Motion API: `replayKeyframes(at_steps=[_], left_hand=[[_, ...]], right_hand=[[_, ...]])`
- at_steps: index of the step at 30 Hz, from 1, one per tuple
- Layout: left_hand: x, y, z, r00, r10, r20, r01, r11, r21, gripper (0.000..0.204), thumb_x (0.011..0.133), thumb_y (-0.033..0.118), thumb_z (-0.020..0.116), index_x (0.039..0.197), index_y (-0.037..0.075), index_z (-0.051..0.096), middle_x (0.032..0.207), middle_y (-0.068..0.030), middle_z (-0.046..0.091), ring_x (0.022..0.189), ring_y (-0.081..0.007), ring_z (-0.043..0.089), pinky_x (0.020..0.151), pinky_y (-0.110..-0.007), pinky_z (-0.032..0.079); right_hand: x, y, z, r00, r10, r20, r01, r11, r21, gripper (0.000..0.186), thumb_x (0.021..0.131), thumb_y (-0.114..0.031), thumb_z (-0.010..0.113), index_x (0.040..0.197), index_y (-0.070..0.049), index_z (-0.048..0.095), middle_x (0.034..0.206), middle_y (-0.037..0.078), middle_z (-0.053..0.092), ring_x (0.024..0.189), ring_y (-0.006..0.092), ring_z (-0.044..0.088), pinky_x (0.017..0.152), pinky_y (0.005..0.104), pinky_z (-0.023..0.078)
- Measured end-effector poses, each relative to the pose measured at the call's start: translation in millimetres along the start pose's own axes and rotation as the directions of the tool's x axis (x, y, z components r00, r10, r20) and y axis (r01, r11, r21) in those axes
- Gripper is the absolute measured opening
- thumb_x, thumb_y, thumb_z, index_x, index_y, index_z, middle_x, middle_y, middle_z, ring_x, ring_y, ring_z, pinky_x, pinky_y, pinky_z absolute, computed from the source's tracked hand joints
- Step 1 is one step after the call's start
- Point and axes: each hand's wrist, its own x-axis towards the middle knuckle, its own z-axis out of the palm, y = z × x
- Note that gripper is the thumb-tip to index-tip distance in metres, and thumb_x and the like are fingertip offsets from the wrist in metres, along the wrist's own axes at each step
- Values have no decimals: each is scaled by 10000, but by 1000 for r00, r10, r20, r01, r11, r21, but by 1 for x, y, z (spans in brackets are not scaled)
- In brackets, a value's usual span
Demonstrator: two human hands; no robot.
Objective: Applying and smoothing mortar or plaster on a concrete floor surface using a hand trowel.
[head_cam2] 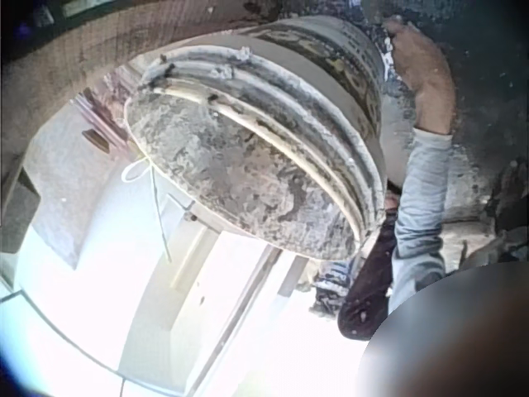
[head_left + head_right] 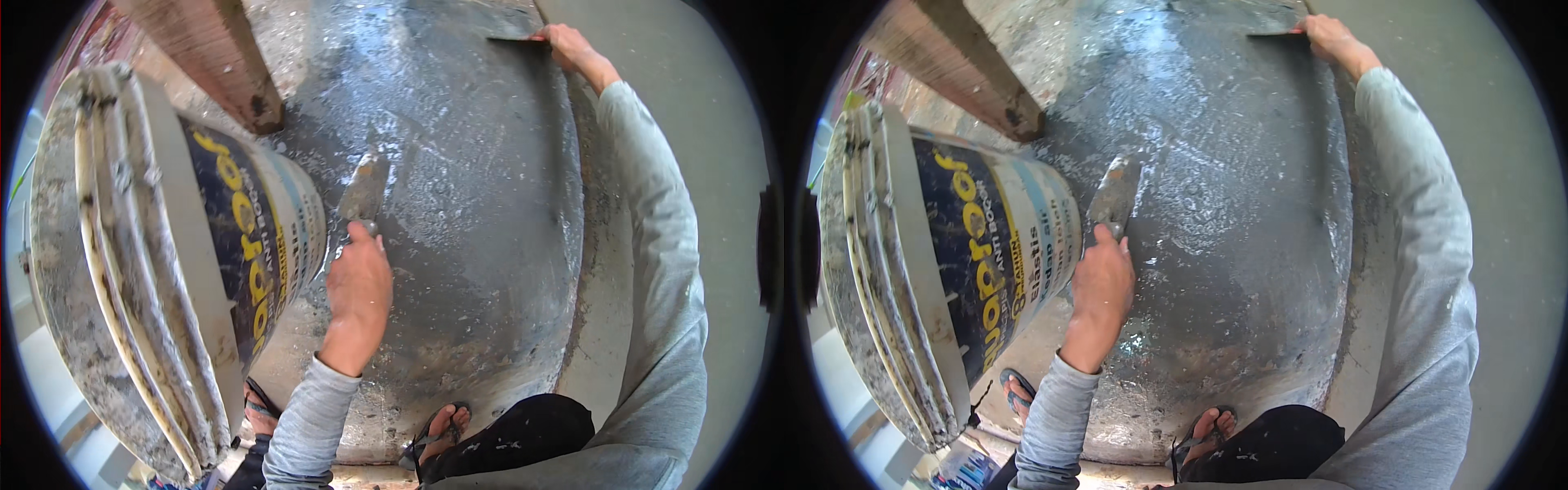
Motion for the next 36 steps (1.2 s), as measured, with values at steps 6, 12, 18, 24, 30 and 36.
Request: replayKeyframes(at_steps=[6,12,18,24,30,36], left_hand=[[1,0,-12,997,-36,68,41,996,-76,273,963,256,450,1005,-13,429,819,-286,632,767,-455,634,677,-507,522],[3,3,-3,998,-14,62,17,999,-37,268,962,245,448,1008,-18,426,818,-288,630,778,-456,630,686,-510,516],[2,5,1,997,40,-59,-38,999,32,232,961,231,461,983,2,430,796,-241,659,765,-405,659,651,-461,546],[-1,15,-3,1000,31,-3,-31,999,27,238,962,228,454,998,-7,440,829,-254,657,812,-410,654,697,-474,537],[-10,10,-26,997,-22,75,25,999,-47,294,966,260,423,1037,-25,439,909,-301,630,890,-464,611,798,-517,484],[-14,11,-19,1000,16,10,-16,1000,0,272,963,252,448,1013,-15,441,884,-265,654,859,-417,646,747,-469,528]], right_hand=[[-131,-118,-28,990,123,73,-127,990,54,242,760,3,507,940,-88,641,854,184,652,803,372,639,717,463,520],[-160,-121,-57,973,219,73,-226,969,96,471,787,27,505,1189,-207,576,1025,122,660,942,344,616,786,454,512],[-7,-46,-20,983,165,-79,-166,986,-7,317,794,-71,479,1083,-78,606,862,206,660,818,349,656,706,469,510],[-45,-40,9,996,92,8,-92,994,67,391,749,12,454,1096,-89,604,908,196,654,838,382,630,742,455,512],[-191,-136,-39,994,105,39,-111,894,434,589,673,100,466,1169,-174,624,1079,148,636,905,348,640,792,414,541],[-266,-188,-74,915,267,302,-367,862,350,577,681,92,470,1190,-141,608,1077,137,646,918,341,641,818,427,532]])
